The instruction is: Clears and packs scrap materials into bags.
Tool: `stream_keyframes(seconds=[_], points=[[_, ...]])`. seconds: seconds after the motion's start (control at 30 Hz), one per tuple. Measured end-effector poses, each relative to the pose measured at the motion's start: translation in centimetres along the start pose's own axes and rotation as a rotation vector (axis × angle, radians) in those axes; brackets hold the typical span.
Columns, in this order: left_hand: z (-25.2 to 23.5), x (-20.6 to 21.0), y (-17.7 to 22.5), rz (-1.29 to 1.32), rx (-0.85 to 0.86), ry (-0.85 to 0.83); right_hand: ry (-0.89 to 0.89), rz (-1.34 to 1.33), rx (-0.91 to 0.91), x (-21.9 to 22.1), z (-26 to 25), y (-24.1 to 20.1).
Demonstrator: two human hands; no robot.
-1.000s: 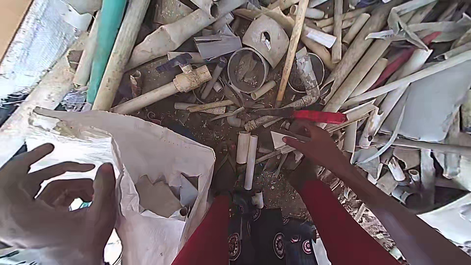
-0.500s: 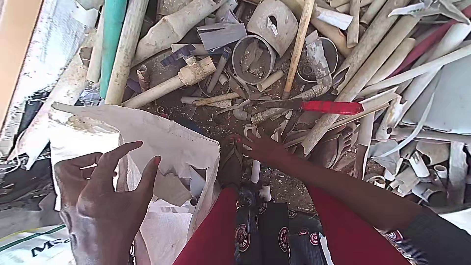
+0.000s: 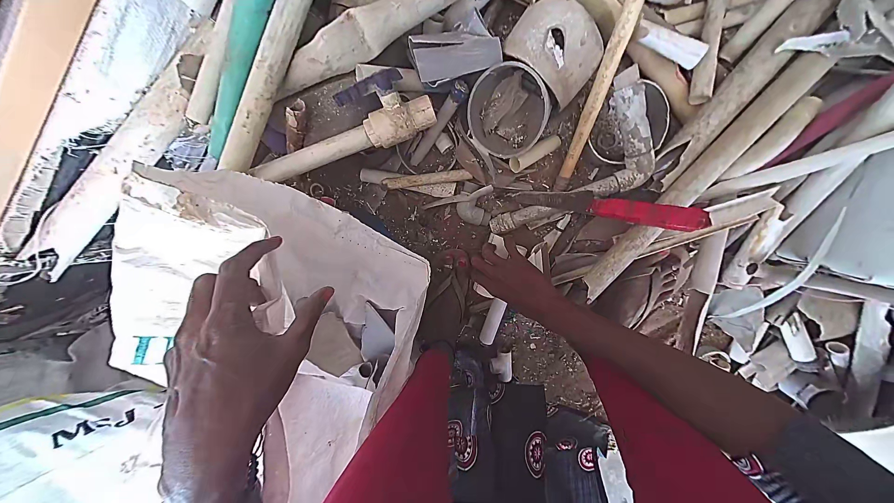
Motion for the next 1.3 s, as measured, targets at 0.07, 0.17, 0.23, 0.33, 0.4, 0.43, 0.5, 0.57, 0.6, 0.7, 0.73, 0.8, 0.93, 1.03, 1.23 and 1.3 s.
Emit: stream_keyframes(seconds=[0.07,0.17,0.23,0.33,0.4,0.43,0.5,0.57,0.6,0.7,0.73,0.8,0.93,1.03,1.23,1.3], points=[[0.1,-0.3,-0.5,-0.008,-0.04,-0.017,0.037,-0.014,-0.027,-0.1,0.0,0.1],[0.2,-0.8,-1.0,-0.014,-0.042,0.01,0.191,-0.012,-0.091,-1.1,1.7,0.2],[0.2,-0.8,-1.3,-0.002,-0.05,0.005,0.429,-0.076,-0.01,-3.3,4.2,0.5],[0.2,-0.7,-1.5,0.025,-0.048,0.008,0.673,-0.397,0.268,-6.6,8.3,3.3],[0.2,-0.7,-1.4,0.041,-0.049,0.022,0.767,-0.797,0.498,-7.6,10.8,6.2],[0.3,-0.6,-1.4,0.046,-0.045,0.03,0.829,-0.908,0.552,-7.8,11.9,7.5],[0.2,-0.4,-1.3,0.059,-0.04,0.033,0.975,-0.99,0.471,-8.2,13.5,9.1],[0.2,-0.3,-1.5,0.072,-0.053,0.019,1.062,-0.962,0.376,-8.6,14.7,10.0],[0.2,-0.2,-1.7,0.07,-0.054,0.009,1.089,-0.951,0.377,-8.7,15.2,10.3],[0.3,-0.3,-2.1,0.037,-0.063,-0.034,1.17,-0.938,0.384,-9.3,16.6,11.1],[0.4,-0.4,-2.2,0.019,-0.08,-0.045,1.2,-0.924,0.399,-9.6,17.1,11.4],[0.7,-0.7,-2.6,-0.026,-0.122,-0.051,1.287,-0.953,0.469,-10.1,18.1,12.3],[0.8,-1.2,-2.9,-0.127,-0.171,-0.054,1.515,-1.193,0.456,-11.6,18.9,13.9],[1.1,-3.5,-3.1,-0.047,-0.179,0.045,1.539,-1.4,0.295,-13.6,14.8,14.0],[1.7,-5.7,-4.5,0.274,-0.223,0.161,0.735,-1.794,0.03,-15.5,-0.2,-2.9],[1.8,-5.6,-4.9,0.388,-0.209,0.196,0.23,-1.759,-0.061,-13.5,-2.1,-8.6]])
Point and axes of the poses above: each hand's wrist, its own z-axis away from the middle knuckle, its own x-axis out of the palm, y = z × x, the point moved 7 cm from there along -z, towards the middle knuckle, and after that the axes turned 3 degrees about -x, right-handed, at the moved point
